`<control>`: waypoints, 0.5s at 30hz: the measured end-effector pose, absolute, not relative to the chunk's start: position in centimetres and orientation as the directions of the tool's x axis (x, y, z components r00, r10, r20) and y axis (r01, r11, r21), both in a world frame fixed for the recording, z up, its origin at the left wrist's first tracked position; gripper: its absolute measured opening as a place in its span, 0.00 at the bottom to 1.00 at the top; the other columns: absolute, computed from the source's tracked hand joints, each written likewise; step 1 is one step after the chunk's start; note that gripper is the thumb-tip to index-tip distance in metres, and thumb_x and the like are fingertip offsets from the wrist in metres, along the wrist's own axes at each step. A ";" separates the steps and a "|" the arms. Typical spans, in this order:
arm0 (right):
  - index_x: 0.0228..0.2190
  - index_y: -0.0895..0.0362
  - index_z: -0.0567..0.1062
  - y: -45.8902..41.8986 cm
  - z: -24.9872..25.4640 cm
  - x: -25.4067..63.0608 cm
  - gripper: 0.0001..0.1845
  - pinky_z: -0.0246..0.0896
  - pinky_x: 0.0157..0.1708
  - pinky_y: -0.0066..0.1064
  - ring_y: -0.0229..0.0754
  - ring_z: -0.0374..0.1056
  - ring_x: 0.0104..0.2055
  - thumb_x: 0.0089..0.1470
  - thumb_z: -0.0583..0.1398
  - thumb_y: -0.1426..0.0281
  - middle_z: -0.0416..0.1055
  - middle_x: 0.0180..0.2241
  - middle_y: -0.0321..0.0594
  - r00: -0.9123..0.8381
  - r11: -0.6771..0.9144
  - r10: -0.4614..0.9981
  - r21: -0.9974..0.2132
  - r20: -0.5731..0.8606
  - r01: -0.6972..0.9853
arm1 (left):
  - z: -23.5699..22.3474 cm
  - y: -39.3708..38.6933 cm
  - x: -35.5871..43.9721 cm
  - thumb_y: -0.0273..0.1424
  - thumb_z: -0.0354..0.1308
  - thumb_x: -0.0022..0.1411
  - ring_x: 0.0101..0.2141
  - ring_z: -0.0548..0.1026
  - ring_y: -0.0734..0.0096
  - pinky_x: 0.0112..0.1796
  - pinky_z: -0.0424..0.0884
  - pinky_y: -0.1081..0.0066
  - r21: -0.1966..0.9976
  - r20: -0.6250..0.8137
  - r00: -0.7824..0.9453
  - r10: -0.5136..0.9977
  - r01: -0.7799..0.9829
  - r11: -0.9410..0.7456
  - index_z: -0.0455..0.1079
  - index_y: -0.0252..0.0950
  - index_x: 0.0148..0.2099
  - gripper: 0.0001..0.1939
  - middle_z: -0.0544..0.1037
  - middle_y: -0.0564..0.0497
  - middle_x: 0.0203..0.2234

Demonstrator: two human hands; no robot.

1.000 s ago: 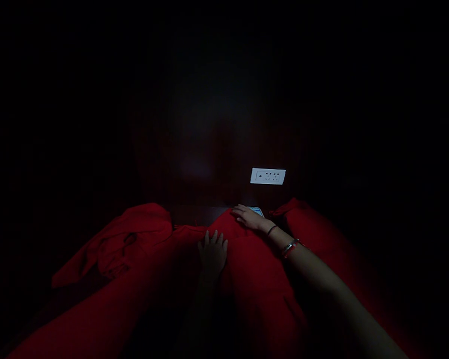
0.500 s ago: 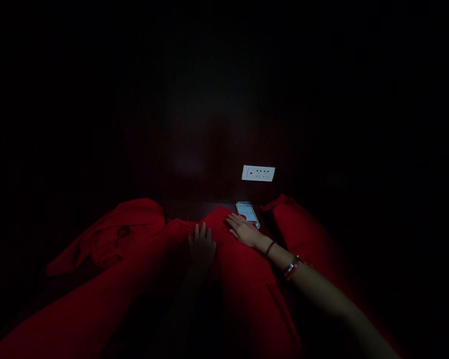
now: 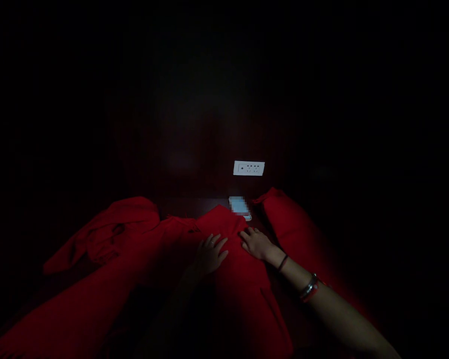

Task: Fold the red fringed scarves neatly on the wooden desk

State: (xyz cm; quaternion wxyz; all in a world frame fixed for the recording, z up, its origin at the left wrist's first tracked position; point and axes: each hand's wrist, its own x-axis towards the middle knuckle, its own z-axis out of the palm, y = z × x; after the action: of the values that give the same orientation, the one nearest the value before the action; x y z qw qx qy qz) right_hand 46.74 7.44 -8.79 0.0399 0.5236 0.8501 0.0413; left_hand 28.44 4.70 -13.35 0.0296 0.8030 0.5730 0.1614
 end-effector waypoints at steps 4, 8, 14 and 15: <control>0.52 0.54 0.56 7.6 -7.5 45.9 0.26 0.51 0.41 0.41 0.51 0.54 0.49 0.53 0.41 0.59 0.59 0.47 0.52 -0.360 0.384 0.916 0.126 -0.175 0.915 | -13.0 4.4 28.9 0.40 0.43 0.57 0.51 0.56 0.58 0.46 0.55 0.58 0.176 0.253 0.252 0.934 0.937 -0.301 0.56 0.44 0.54 0.22 0.60 0.48 0.51; 0.46 0.62 0.65 8.2 -7.1 45.0 0.28 0.53 0.40 0.40 0.52 0.55 0.48 0.52 0.42 0.58 0.63 0.44 0.54 -0.216 0.260 0.949 0.182 -0.230 0.948 | -12.6 4.1 29.5 0.44 0.40 0.57 0.46 0.61 0.57 0.42 0.57 0.55 0.111 0.300 0.185 0.936 0.968 -0.227 0.56 0.38 0.54 0.26 0.64 0.43 0.48; 0.49 0.61 0.62 8.1 -8.6 44.8 0.26 0.41 0.49 0.41 0.50 0.45 0.54 0.53 0.42 0.62 0.50 0.54 0.48 -0.406 0.391 0.912 0.166 0.061 0.905 | -12.5 4.5 29.7 0.47 0.39 0.55 0.50 0.56 0.54 0.48 0.49 0.52 0.077 0.360 0.163 0.919 0.976 -0.203 0.61 0.34 0.51 0.28 0.62 0.42 0.50; 0.51 0.58 0.58 8.1 -8.9 44.8 0.26 0.38 0.51 0.42 0.49 0.42 0.56 0.53 0.41 0.62 0.46 0.56 0.44 -0.473 0.463 0.879 0.137 0.053 0.876 | -12.6 4.6 29.6 0.46 0.39 0.55 0.52 0.53 0.54 0.49 0.47 0.52 0.075 0.359 0.199 0.912 0.968 -0.241 0.59 0.36 0.52 0.28 0.59 0.45 0.52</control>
State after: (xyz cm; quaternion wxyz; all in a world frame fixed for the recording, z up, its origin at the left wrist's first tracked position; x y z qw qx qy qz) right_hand 44.83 8.08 -8.90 0.0124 0.5130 0.8552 0.0725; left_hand 29.64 4.64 -12.59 -0.0836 0.7697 0.6105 0.1670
